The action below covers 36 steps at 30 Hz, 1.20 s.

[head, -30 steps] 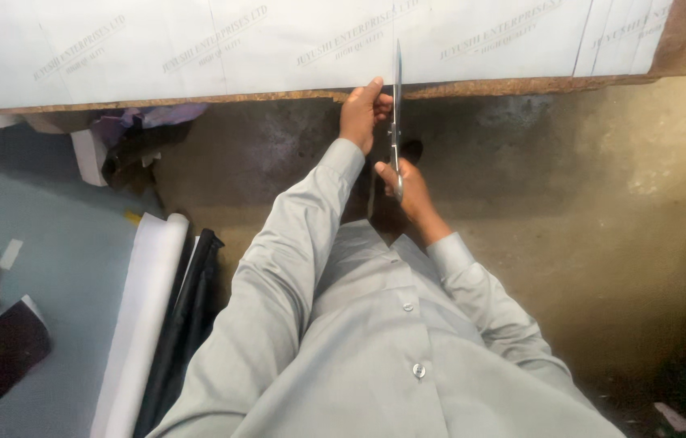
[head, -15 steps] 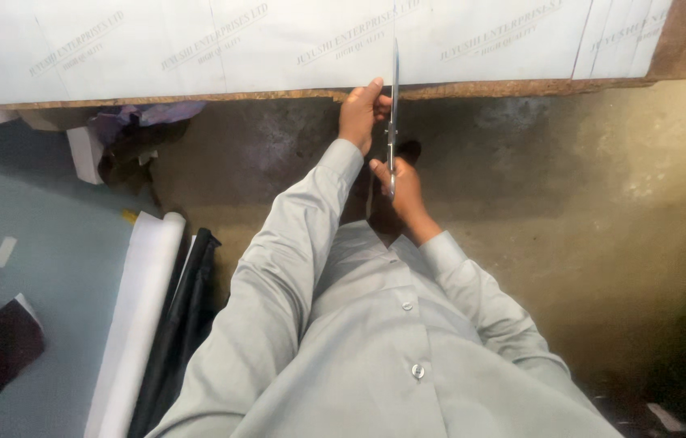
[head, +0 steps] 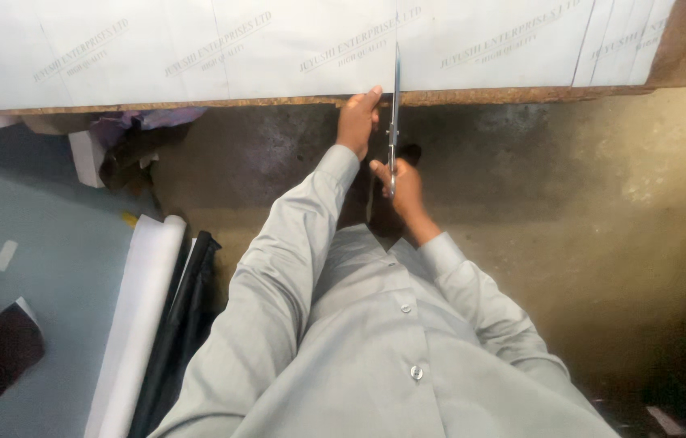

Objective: The person uses a pair of large shears to cut a sheet of white material laid out on a wooden workbench. They make several straight cuts along the length of the material, separating it into strips.

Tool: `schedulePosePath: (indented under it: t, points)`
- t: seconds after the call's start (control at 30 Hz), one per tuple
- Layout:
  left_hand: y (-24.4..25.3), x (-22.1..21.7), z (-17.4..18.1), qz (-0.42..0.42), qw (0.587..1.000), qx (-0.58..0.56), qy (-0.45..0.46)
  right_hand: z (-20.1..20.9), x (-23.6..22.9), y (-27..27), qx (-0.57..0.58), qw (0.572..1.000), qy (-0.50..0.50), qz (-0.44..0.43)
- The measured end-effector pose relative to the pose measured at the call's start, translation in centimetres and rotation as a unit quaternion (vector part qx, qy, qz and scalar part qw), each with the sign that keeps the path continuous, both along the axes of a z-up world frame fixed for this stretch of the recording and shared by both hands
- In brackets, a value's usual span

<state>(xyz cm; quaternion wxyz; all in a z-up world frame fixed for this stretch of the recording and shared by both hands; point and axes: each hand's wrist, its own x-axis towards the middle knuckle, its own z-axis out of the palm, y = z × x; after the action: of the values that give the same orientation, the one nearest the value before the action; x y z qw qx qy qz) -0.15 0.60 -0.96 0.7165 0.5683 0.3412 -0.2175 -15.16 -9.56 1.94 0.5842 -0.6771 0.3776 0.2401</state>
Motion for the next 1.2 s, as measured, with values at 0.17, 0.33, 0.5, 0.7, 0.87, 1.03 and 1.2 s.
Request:
schedulePosePath:
  t: [0.17,0.33,0.5,0.7,0.87,1.03,1.2]
  points:
    - [0.6,0.4,1.7,-0.012,1.000,-0.016,-0.007,1.2,4.9,-0.8,0.015,1.000,-0.011,0.008]
    - [0.8,0.3,1.4,-0.010,0.999,-0.041,-0.011,1.3,6.2,-0.7,0.014,1.000,-0.012,0.002]
    - [0.8,0.5,3.8,-0.011,0.998,-0.056,0.001,2.5,6.3,-0.6,-0.040,0.999,-0.005,0.037]
    - [1.0,0.5,2.9,-0.018,0.998,-0.061,0.010,1.7,6.3,-0.8,-0.058,0.997,-0.011,0.052]
    - [1.2,0.1,1.5,-0.008,0.998,-0.066,0.014,2.4,9.1,-1.0,-0.051,0.997,-0.012,0.053]
    - [1.4,0.4,2.4,-0.023,0.998,-0.059,0.029,4.5,12.7,-0.9,-0.009,1.000,-0.028,0.010]
    - [1.8,0.6,4.1,-0.037,0.996,-0.075,0.039,2.6,12.8,-1.3,-0.022,0.999,-0.026,0.032]
